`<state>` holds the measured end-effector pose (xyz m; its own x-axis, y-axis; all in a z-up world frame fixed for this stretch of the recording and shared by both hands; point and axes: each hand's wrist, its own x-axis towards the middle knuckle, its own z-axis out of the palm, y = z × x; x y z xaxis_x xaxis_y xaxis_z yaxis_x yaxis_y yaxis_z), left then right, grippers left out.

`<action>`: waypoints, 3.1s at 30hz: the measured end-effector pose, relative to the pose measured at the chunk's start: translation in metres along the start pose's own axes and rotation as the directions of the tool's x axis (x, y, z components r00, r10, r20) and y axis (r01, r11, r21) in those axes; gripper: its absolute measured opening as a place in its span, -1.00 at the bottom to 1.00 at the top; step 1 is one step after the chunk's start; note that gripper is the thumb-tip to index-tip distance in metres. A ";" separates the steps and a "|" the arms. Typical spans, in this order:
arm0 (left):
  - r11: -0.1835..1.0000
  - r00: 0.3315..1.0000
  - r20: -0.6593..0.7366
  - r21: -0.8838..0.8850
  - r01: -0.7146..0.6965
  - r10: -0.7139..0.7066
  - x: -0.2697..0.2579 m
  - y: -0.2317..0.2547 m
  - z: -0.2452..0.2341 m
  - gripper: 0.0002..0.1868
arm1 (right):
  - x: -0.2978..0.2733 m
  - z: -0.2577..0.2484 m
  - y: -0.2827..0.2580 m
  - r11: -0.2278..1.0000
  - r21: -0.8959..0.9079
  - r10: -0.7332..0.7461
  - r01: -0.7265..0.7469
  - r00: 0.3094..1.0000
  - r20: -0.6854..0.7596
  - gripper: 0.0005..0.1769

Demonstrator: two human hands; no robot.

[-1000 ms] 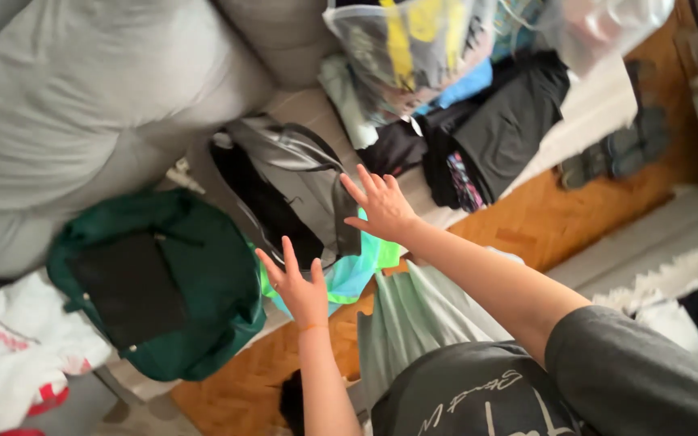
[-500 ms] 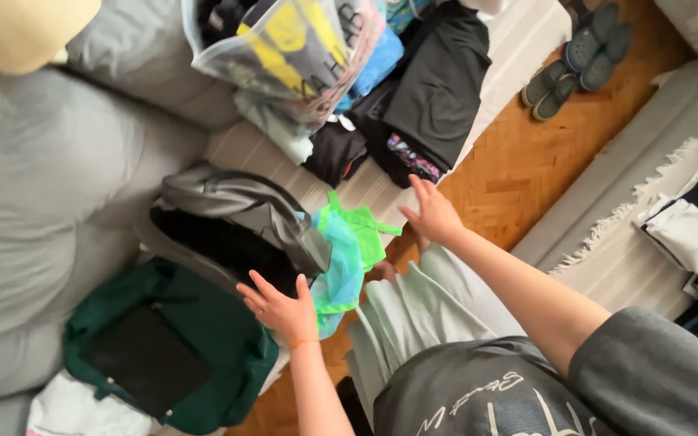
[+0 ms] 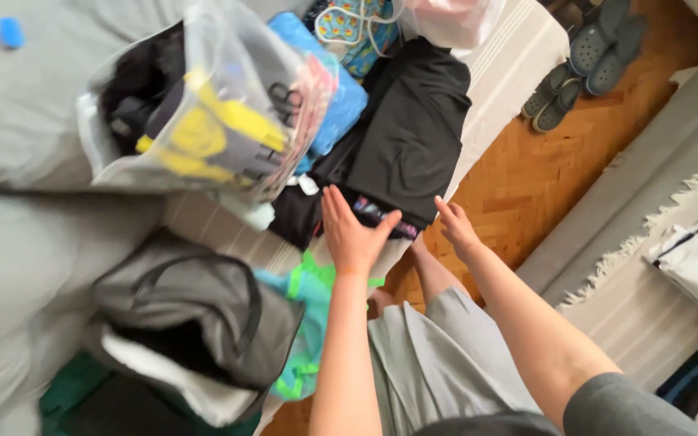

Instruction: Packing clothes, pouches, and other items into a backpack and a tote bag on a couch.

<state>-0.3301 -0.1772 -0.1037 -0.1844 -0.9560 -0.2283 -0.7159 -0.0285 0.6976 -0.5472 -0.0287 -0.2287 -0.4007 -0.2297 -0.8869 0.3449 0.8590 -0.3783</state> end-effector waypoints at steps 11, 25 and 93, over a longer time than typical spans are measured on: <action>0.893 0.923 0.284 0.433 0.120 -0.261 0.129 -0.006 0.075 0.36 | 0.056 0.026 -0.026 0.917 0.388 -0.043 -0.087 0.948 0.314 -0.06; 0.789 0.730 0.599 -0.251 0.560 -0.327 0.133 -0.062 0.090 0.38 | 0.120 0.003 0.067 0.737 0.510 0.083 -0.443 0.809 0.582 0.18; -0.449 0.541 0.326 -0.887 -0.108 -0.775 -0.494 -0.411 -0.357 -0.23 | -0.338 0.539 0.158 0.591 -0.671 0.727 0.448 0.065 0.684 0.08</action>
<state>0.2963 0.2025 -0.0352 0.2358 -0.3999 -0.8857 0.9385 -0.1428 0.3143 0.1006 -0.0618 -0.1312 0.8048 0.2965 -0.5142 -0.5452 0.7118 -0.4428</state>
